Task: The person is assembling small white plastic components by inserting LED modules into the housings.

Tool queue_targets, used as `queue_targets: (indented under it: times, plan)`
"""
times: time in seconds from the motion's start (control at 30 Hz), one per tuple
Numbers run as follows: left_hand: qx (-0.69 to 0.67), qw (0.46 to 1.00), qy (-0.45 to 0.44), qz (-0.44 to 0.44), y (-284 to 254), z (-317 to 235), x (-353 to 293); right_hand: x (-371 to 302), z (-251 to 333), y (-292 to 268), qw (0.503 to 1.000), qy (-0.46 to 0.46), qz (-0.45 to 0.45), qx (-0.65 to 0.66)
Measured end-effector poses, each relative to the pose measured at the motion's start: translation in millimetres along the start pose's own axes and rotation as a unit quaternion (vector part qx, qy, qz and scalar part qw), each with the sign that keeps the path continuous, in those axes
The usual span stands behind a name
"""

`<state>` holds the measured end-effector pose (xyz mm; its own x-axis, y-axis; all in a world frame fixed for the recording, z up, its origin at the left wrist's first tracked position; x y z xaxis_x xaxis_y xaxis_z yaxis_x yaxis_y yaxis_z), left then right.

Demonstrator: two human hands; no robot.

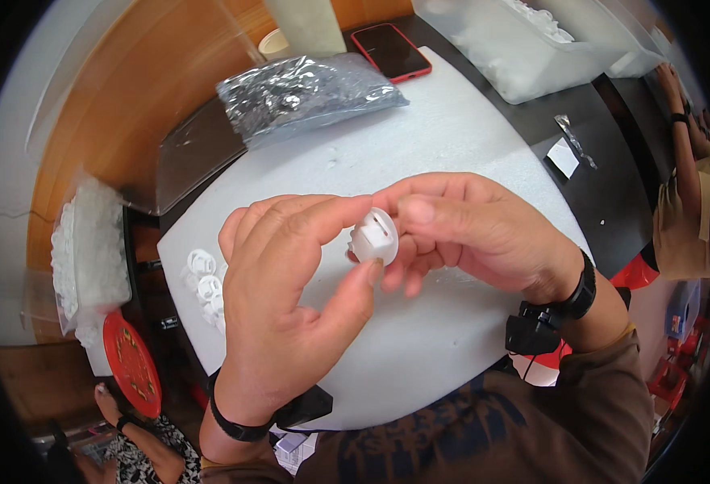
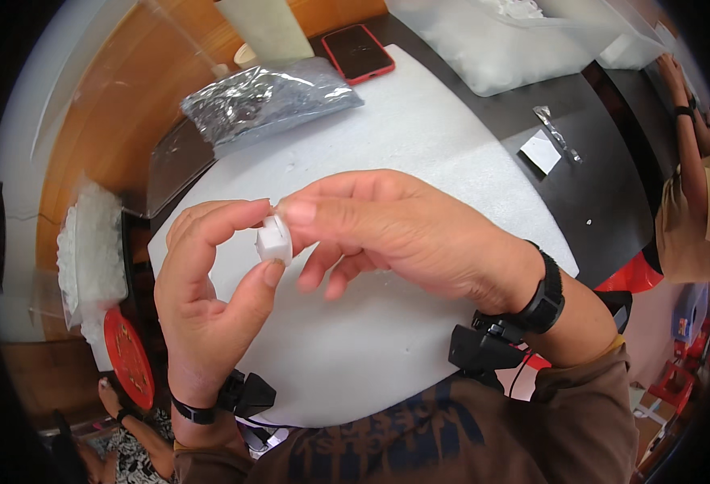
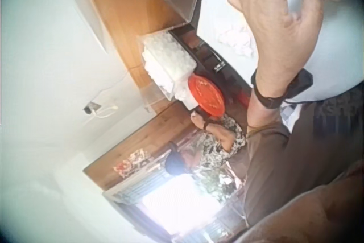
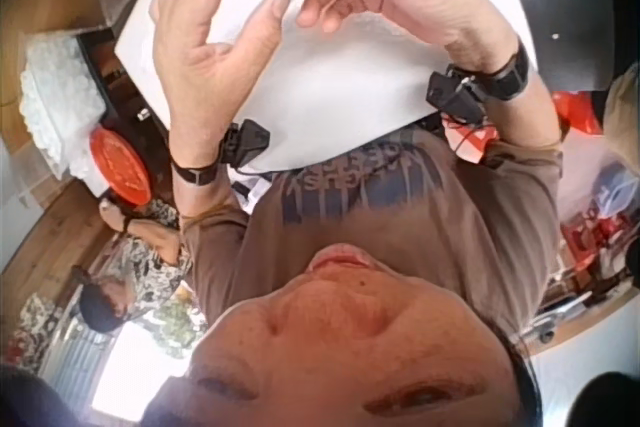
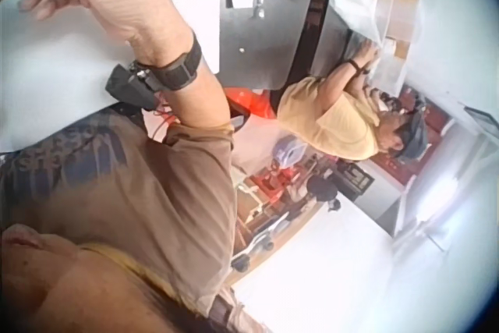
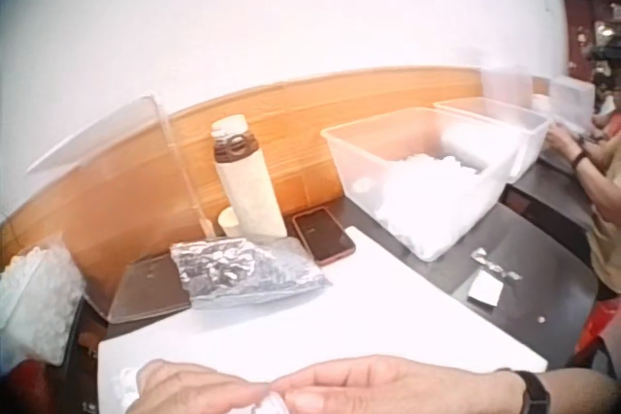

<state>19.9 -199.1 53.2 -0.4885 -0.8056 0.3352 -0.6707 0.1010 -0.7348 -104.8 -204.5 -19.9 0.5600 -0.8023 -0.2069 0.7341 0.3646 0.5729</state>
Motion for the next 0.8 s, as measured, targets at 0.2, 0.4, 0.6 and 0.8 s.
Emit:
queue_targets:
  times: [0.2, 0.4, 0.6, 0.8]
  plan:
    - [0.066, 0.996, 0.065, 0.016, 18.6, 0.0, 12.0, 2.2, -3.6, -14.1, 0.999, 0.018, -0.011, 0.029]
    - [-0.082, 0.994, 0.044, -0.065, 20.7, 24.6, 9.2, 9.4, -7.9, -23.3, 0.995, 0.0, -0.019, 0.101]
    - [-0.073, 0.993, -0.087, 0.025, 44.2, 61.8, 0.9, 16.9, 32.5, -59.6, 0.978, -0.206, 0.002, 0.025]
    - [-0.037, 0.992, -0.017, 0.121, 75.0, 43.8, -0.3, 11.6, 44.3, -85.3, 0.958, -0.236, 0.091, 0.136]
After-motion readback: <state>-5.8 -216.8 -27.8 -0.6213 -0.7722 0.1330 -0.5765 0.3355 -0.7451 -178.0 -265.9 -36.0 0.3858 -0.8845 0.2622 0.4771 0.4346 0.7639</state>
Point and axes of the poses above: each hand's wrist, its own x-axis towards the middle knuckle, its own y-axis out of the palm, z = x × y, the point moved 7 cm from there along x, towards the middle knuckle
